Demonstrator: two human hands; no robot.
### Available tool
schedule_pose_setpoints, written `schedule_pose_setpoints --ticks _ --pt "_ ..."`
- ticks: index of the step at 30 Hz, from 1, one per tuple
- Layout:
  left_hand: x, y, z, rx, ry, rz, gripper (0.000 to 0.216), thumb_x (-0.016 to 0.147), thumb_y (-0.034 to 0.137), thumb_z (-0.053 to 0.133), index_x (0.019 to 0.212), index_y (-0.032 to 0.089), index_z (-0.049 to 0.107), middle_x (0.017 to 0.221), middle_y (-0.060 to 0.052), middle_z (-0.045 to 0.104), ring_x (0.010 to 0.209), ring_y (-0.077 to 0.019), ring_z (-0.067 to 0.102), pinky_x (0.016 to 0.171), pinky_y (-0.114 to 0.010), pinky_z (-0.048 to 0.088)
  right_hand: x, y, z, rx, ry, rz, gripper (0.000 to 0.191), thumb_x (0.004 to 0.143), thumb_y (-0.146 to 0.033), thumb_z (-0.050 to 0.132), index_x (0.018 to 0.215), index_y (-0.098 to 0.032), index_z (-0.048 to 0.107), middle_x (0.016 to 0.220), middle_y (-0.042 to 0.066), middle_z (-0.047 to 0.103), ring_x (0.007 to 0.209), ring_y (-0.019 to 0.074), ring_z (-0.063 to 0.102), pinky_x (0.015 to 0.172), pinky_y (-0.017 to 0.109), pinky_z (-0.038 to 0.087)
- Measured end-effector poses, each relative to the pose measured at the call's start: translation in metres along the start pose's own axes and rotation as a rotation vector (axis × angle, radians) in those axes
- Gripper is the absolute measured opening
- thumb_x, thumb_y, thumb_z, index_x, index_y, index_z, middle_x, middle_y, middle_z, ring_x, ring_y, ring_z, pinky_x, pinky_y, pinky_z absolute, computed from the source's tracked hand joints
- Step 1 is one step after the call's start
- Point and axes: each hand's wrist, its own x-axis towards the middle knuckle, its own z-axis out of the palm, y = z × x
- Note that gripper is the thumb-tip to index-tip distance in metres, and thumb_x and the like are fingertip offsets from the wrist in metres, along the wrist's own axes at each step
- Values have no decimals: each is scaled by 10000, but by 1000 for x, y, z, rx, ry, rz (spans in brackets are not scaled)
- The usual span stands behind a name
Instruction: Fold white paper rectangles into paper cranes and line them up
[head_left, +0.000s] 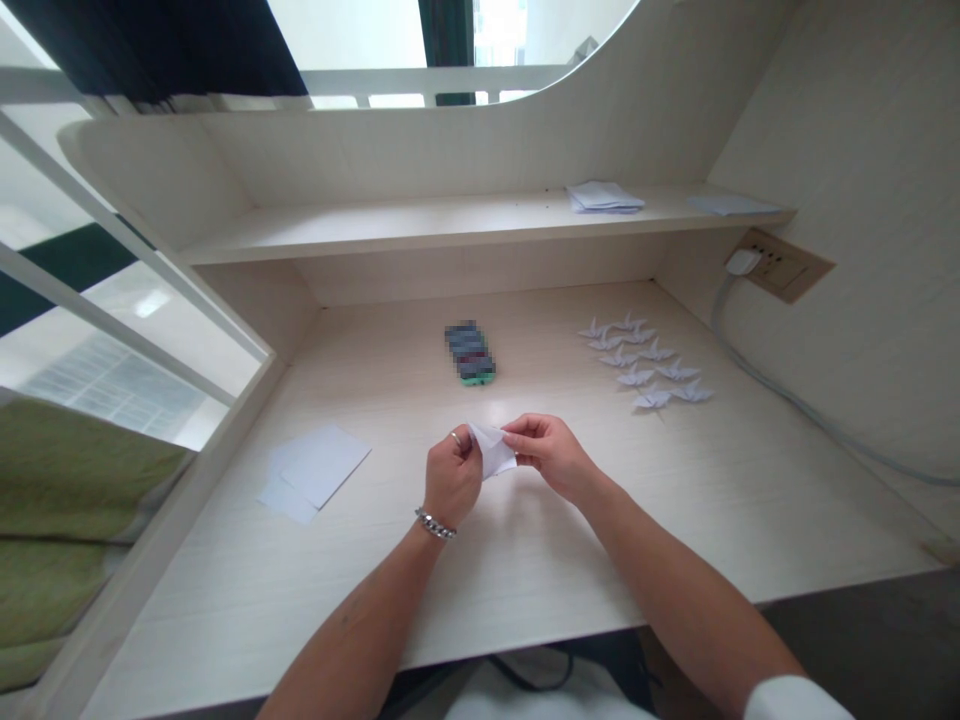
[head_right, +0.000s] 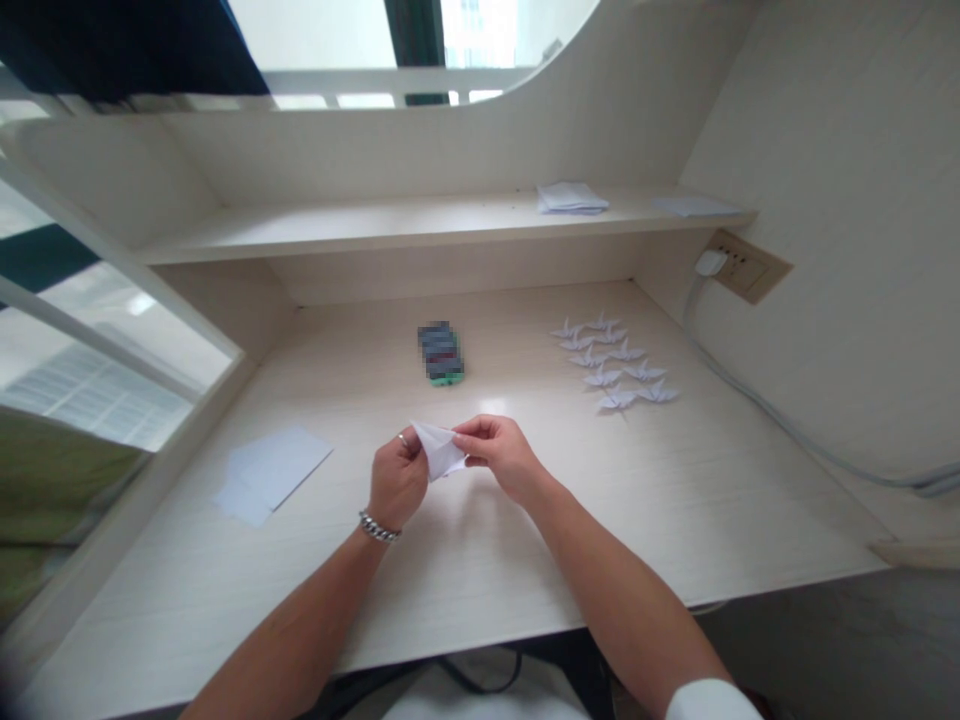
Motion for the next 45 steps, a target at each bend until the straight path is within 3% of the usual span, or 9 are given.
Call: schedule_pose_setpoints --ticks 4,10,22,26,29,33,35,40,45 --pt "0 -1 3 -135 -35 -51 204 840 330 569 788 163 672 638 -3 650 554 -140 588 474 -220 458 -1 -2 2 77 -18 27 277 573 -318 854 732 -154 698 724 27 689 634 150 620 601 304 529" --pt "2 5 1 -429 -206 -153 291 726 387 725 849 137 643 737 -36 697 598 -156 649 514 -257 543 -1 -6 -2 166 -51 23 270 572 -301 856 719 -159 680 695 13 674 624 157 619 607 324 534" --pt "3 7 -6 -460 -275 -203 319 673 324 785 872 113 651 706 -47 710 569 -162 677 504 -251 567 -2 -8 -4 142 -132 60 263 645 -348 816 722 -150 660 669 5 632 608 146 598 613 314 508" --pt "3 7 -6 -441 -274 -202 341 679 330 781 899 103 652 724 -60 715 585 -174 682 523 -274 584 1 -6 -2 36 -44 11 300 670 -417 782 723 -162 634 680 3 614 618 144 583 609 307 499" --pt "5 1 -5 -342 -150 -186 356 708 339 751 958 107 650 752 -63 719 618 -185 693 563 -305 605 1 -5 0 -196 119 -155 294 719 -448 731 775 -174 639 743 22 636 679 150 591 609 279 482" --pt "5 -5 -3 3 17 -55 244 753 258 684 970 146 673 704 -26 700 622 -170 696 583 -274 594 -6 -2 8 -578 98 -409 336 733 -355 733 1017 -195 652 970 64 660 774 161 611 659 277 503" --pt "3 -6 -2 160 45 37 206 761 205 653 961 167 681 682 -10 691 607 -152 691 581 -244 577 -8 0 12 -747 126 -522 286 751 -275 704 1023 -198 662 990 65 663 769 159 612 663 275 506" --pt "-1 -2 4 231 -16 148 242 816 231 606 1048 190 663 806 -25 728 656 -137 699 626 -227 577 -8 5 15 -839 286 -543 172 853 -203 547 952 -205 688 932 42 715 730 158 639 670 273 510" --pt "0 -3 5 133 -146 117 311 837 238 584 1140 202 650 1045 -54 725 791 -153 700 700 -242 581 -7 5 12 -789 246 -493 175 864 -261 567 990 -221 681 907 34 731 768 175 678 710 285 531"
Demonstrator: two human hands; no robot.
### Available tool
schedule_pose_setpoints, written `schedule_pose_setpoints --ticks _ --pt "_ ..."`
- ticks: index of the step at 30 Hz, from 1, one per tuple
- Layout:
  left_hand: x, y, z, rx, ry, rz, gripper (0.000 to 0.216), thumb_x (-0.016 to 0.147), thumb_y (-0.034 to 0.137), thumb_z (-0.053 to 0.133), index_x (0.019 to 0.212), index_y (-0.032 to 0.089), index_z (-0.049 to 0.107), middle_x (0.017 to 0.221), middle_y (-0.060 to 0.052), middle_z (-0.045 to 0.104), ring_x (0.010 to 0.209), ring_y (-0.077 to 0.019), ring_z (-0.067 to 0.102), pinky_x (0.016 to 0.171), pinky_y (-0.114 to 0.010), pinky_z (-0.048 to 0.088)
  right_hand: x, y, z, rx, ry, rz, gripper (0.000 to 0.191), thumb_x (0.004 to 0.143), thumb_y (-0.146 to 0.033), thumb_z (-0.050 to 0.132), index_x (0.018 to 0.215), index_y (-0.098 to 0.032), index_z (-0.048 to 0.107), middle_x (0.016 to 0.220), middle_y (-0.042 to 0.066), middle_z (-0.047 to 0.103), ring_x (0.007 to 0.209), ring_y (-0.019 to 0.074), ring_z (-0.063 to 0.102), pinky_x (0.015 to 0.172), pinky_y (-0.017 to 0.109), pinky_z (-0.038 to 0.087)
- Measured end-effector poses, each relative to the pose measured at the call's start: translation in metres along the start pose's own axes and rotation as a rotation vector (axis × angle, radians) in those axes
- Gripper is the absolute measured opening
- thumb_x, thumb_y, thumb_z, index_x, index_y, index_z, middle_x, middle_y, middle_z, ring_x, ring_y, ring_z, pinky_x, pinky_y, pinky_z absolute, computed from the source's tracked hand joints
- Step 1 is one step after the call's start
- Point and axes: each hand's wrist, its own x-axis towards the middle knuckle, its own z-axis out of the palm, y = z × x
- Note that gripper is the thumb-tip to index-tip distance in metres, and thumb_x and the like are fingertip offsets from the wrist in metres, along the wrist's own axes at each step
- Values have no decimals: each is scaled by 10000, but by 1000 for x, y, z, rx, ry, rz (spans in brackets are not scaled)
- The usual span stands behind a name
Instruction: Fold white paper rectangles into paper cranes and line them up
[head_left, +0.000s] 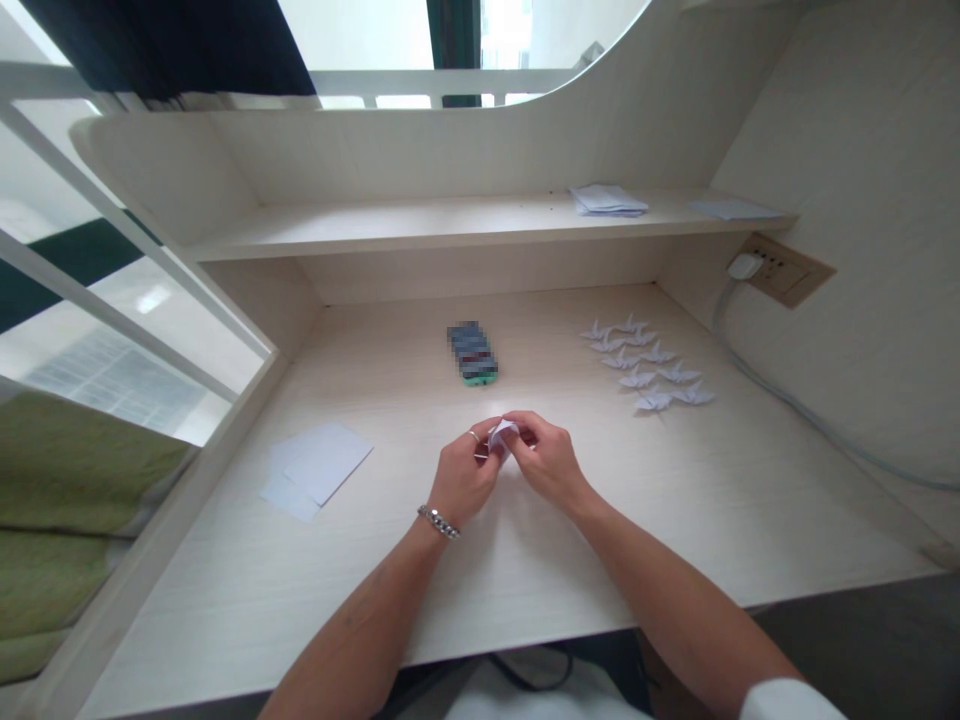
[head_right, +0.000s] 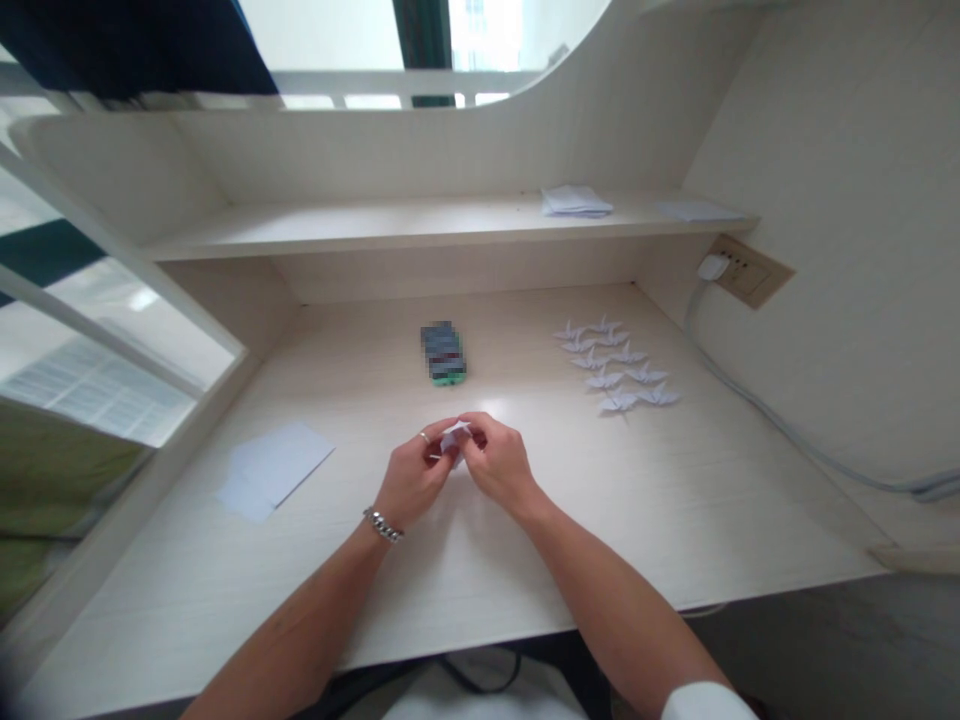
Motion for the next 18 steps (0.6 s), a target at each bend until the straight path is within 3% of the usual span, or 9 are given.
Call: schedule_pose_setpoints --ticks 4,10,14,18 --pt "2 -6 -2 -34 10 -62 354 828 220 583 1177 195 638 1098 -69 711 789 -160 689 684 -256 568 0 1 0 59 -67 22 199 800 -223 632 992 -187 668 895 60 730 793 188 690 738 304 549" --pt "6 -9 -7 -1 83 -102 273 768 182 631 1031 186 704 959 -54 738 796 -170 668 703 -263 522 2 6 0 217 -136 75 219 771 -241 671 978 -178 704 961 86 738 866 209 699 809 346 557" --pt "8 -5 -11 -69 102 -176 277 730 233 684 998 168 715 824 -41 739 654 -153 632 595 -249 499 6 8 -4 458 -221 201 309 698 -338 762 960 -174 742 989 98 738 899 238 688 840 391 542" --pt "8 -3 -12 -185 114 -184 271 732 251 680 985 159 718 865 -53 743 696 -161 650 601 -242 507 9 8 -8 708 -260 361 356 705 -443 749 939 -174 760 910 84 744 824 204 681 836 402 530"
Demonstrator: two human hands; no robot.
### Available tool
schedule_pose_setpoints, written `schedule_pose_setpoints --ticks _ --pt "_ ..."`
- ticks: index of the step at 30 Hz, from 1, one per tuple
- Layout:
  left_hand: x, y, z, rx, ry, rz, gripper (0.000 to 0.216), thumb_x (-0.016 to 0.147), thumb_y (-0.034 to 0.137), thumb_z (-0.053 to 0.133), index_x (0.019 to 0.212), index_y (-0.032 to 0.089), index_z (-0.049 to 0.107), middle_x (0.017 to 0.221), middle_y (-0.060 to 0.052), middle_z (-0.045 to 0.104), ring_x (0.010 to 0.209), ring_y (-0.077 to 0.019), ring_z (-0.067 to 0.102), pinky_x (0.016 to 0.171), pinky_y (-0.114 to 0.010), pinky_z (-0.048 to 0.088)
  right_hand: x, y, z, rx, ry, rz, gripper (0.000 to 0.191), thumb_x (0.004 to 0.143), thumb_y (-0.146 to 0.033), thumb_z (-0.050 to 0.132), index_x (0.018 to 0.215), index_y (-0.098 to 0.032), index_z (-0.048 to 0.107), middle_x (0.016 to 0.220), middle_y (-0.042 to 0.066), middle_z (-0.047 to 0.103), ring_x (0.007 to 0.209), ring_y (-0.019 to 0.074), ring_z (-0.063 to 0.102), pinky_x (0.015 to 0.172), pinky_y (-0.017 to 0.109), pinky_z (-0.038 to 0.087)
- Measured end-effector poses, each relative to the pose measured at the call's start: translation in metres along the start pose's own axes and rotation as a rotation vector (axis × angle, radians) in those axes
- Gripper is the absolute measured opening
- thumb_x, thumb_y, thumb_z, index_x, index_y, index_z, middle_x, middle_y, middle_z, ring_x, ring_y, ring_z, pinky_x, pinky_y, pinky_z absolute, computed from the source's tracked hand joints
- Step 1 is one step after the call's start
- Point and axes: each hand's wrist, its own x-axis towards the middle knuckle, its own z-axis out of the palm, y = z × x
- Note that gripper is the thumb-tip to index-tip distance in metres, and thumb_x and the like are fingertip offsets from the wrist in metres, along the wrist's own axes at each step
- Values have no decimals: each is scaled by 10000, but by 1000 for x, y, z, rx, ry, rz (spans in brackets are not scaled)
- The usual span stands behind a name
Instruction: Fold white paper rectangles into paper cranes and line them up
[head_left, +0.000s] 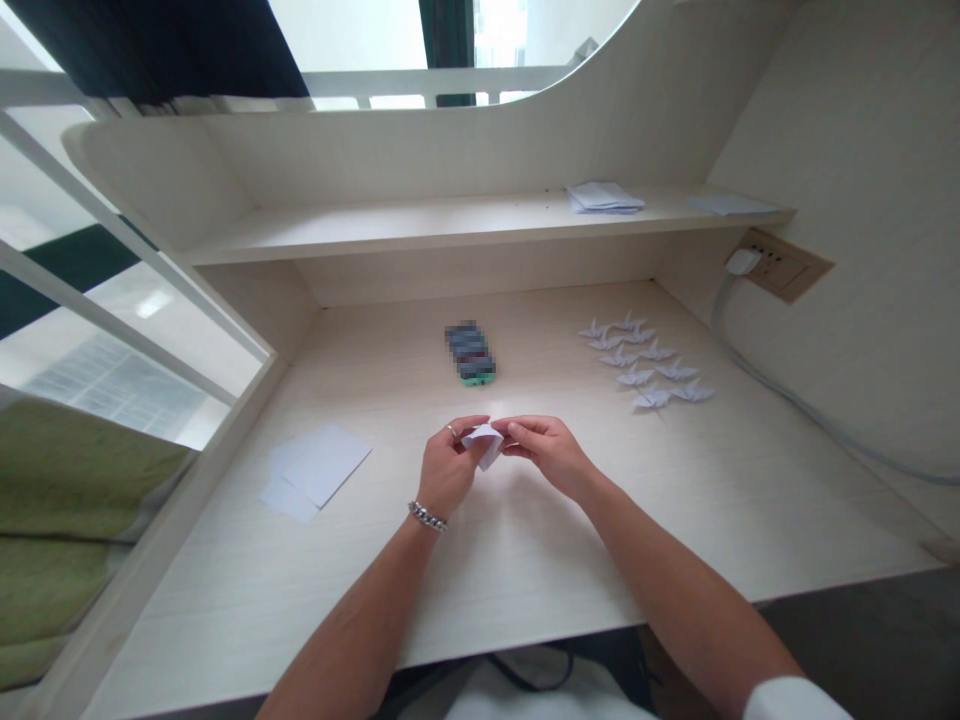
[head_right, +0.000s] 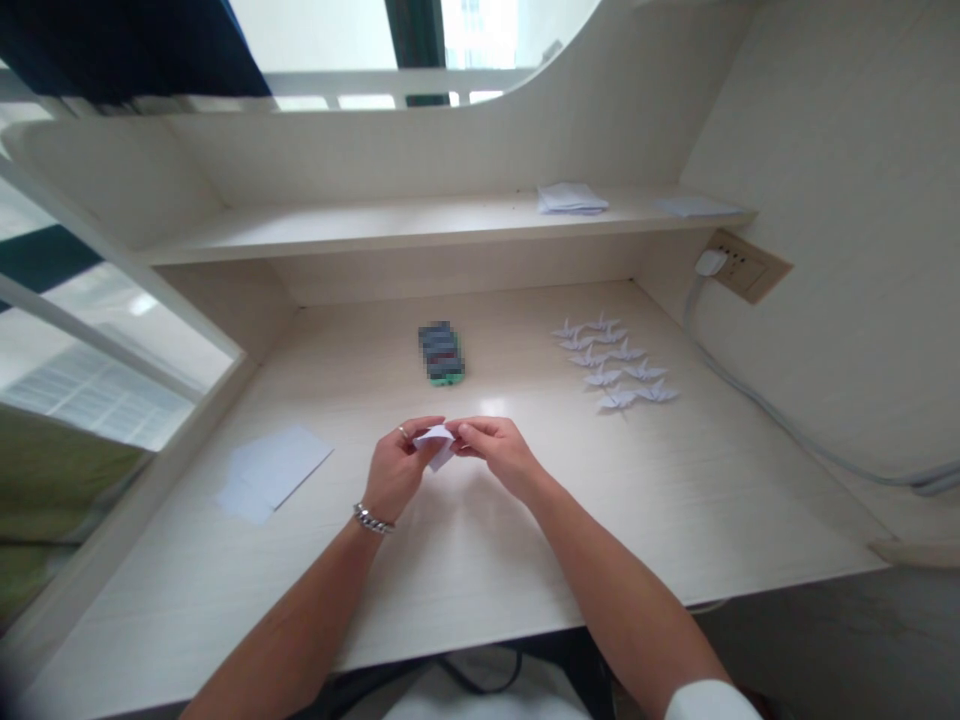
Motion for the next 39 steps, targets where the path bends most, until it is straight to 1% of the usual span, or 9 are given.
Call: schedule_pose_setpoints --ticks 3,9,12,18,24,28,32,36,39 --pt "-1 0 0 -13 -15 21 288 744 289 683 993 149 718 873 -65 743 713 -168 654 619 -249 513 0 0 1 39 13 2 337 665 -426 786 897 -182 765 866 67 741 781 182 668 816 382 527" --pt "-3 1 0 -15 -53 34 357 759 394 688 1015 147 718 885 -77 745 724 -180 665 607 -250 517 0 0 3 -3 22 -24 278 638 -350 814 854 -183 762 802 45 732 729 160 640 735 323 504" --pt "-5 2 1 -28 -72 22 374 765 410 681 1022 140 716 884 -80 749 720 -179 672 604 -245 522 0 -2 3 -25 27 -42 259 623 -318 821 829 -175 754 767 35 727 689 146 626 705 303 491" --pt "-4 4 1 -32 -86 32 314 766 334 665 1015 151 728 871 -66 753 711 -167 673 603 -234 524 1 -2 3 -38 44 -64 273 574 -307 845 792 -178 742 752 26 726 693 156 649 718 313 512" --pt "-2 9 -2 21 -86 104 222 739 217 656 935 179 752 941 -60 761 812 -192 694 700 -268 553 1 -1 1 -64 35 -62 293 560 -328 853 782 -173 741 759 42 732 711 184 671 727 344 533" --pt "-3 12 -3 45 -98 129 205 750 206 651 926 183 754 931 -60 764 810 -191 698 716 -272 554 2 1 -1 -78 12 -62 310 551 -312 861 797 -166 742 764 45 731 717 186 672 723 346 536" --pt "-4 11 -3 66 -111 137 198 762 185 636 919 185 757 940 -56 764 816 -187 698 737 -272 549 2 4 -1 -121 23 -94 273 572 -286 849 788 -165 733 750 38 724 702 178 667 706 334 530" --pt "-3 5 -2 69 -119 129 268 750 133 607 971 186 748 992 -55 757 864 -189 698 785 -288 549 1 3 -1 -216 37 -132 223 631 -275 806 813 -167 734 777 47 732 721 188 676 706 328 533" --pt "-2 1 -2 11 -119 92 302 744 122 596 1007 160 739 1030 -78 748 918 -206 696 810 -304 553 -2 1 2 -322 96 -176 176 685 -265 756 832 -170 744 803 66 743 738 204 686 714 332 539"
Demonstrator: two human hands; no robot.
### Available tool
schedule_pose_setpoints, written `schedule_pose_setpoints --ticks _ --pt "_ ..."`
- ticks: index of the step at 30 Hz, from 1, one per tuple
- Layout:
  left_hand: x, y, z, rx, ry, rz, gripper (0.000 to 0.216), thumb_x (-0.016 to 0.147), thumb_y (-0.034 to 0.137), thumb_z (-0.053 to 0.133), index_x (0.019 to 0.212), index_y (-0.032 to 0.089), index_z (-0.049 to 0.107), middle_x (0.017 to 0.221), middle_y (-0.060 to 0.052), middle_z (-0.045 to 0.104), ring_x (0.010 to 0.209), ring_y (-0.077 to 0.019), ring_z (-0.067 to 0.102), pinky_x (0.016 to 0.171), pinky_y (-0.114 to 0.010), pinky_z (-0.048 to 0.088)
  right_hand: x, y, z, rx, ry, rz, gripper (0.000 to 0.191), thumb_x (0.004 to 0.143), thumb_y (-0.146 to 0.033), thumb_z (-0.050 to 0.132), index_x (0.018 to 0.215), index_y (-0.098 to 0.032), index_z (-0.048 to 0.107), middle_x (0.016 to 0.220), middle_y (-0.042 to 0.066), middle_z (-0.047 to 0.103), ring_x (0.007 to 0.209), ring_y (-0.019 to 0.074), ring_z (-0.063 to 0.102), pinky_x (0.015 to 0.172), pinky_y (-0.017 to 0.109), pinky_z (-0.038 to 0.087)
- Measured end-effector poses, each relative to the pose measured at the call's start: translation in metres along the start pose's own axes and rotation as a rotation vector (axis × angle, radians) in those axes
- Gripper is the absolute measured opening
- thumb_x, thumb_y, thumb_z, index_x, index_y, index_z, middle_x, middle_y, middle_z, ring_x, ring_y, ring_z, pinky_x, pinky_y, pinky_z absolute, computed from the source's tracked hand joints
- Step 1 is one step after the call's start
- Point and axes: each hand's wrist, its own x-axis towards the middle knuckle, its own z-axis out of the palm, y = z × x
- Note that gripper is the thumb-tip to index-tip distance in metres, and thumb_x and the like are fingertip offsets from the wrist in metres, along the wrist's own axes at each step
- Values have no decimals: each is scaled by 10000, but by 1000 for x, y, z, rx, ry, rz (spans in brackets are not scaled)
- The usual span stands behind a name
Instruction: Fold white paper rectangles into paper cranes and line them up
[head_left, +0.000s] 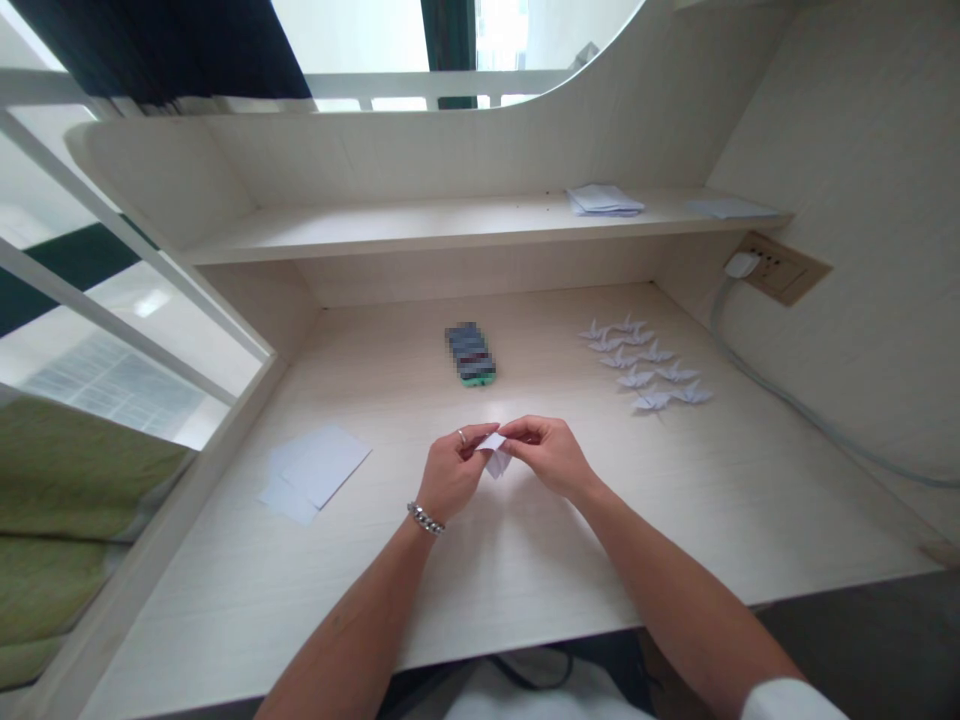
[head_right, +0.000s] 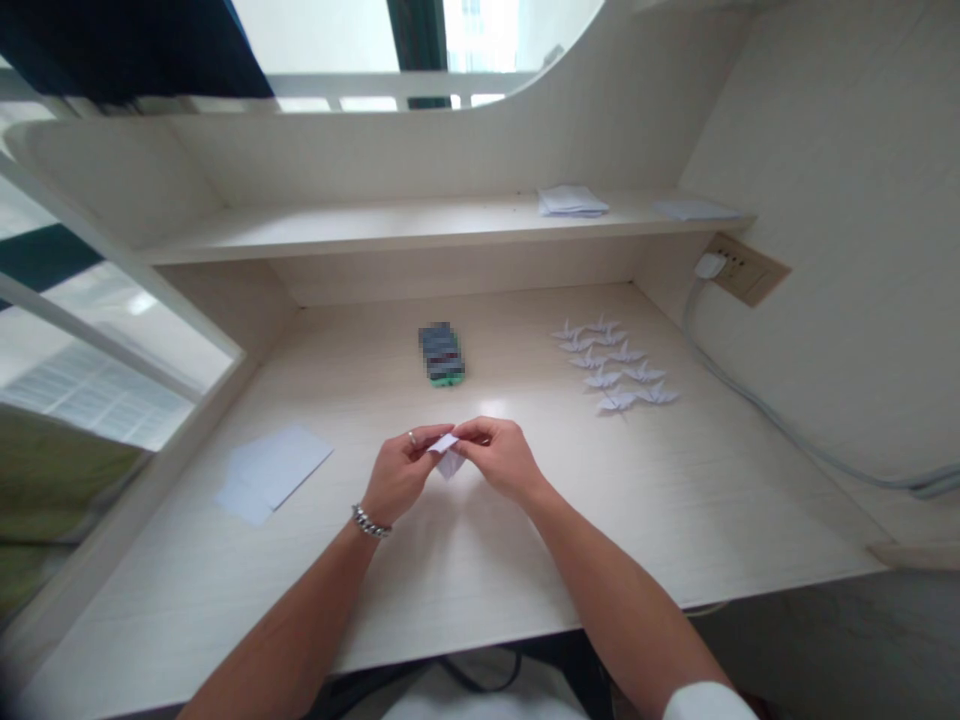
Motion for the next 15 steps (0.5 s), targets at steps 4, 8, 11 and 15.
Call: schedule_pose_setpoints --ticks 4,8,11,15 --pt "0 -1 1 -83 -16 -41 305 746 192 649 1036 142 727 1045 -100 740 882 -215 703 752 -300 571 -2 -4 3 -98 87 -25 129 712 -243 711 815 -178 751 780 65 747 712 208 690 682 320 540" --pt "1 1 3 -122 -14 -57 330 709 265 725 1015 141 726 1027 -103 742 865 -215 705 733 -297 579 -2 -4 4 -102 107 -19 116 699 -218 701 795 -175 749 754 55 744 697 205 686 671 318 539" --pt "2 3 3 -113 34 -65 276 705 233 711 966 145 733 1000 -96 749 866 -214 707 740 -299 579 -1 -1 5 -74 99 -9 146 697 -248 714 819 -172 745 796 67 744 736 210 686 693 325 542" --pt "2 5 4 -130 91 -55 277 697 196 685 965 141 728 924 -82 760 812 -206 711 698 -287 580 2 4 6 -26 96 -10 217 697 -276 728 887 -171 731 911 88 738 823 216 684 724 323 544"
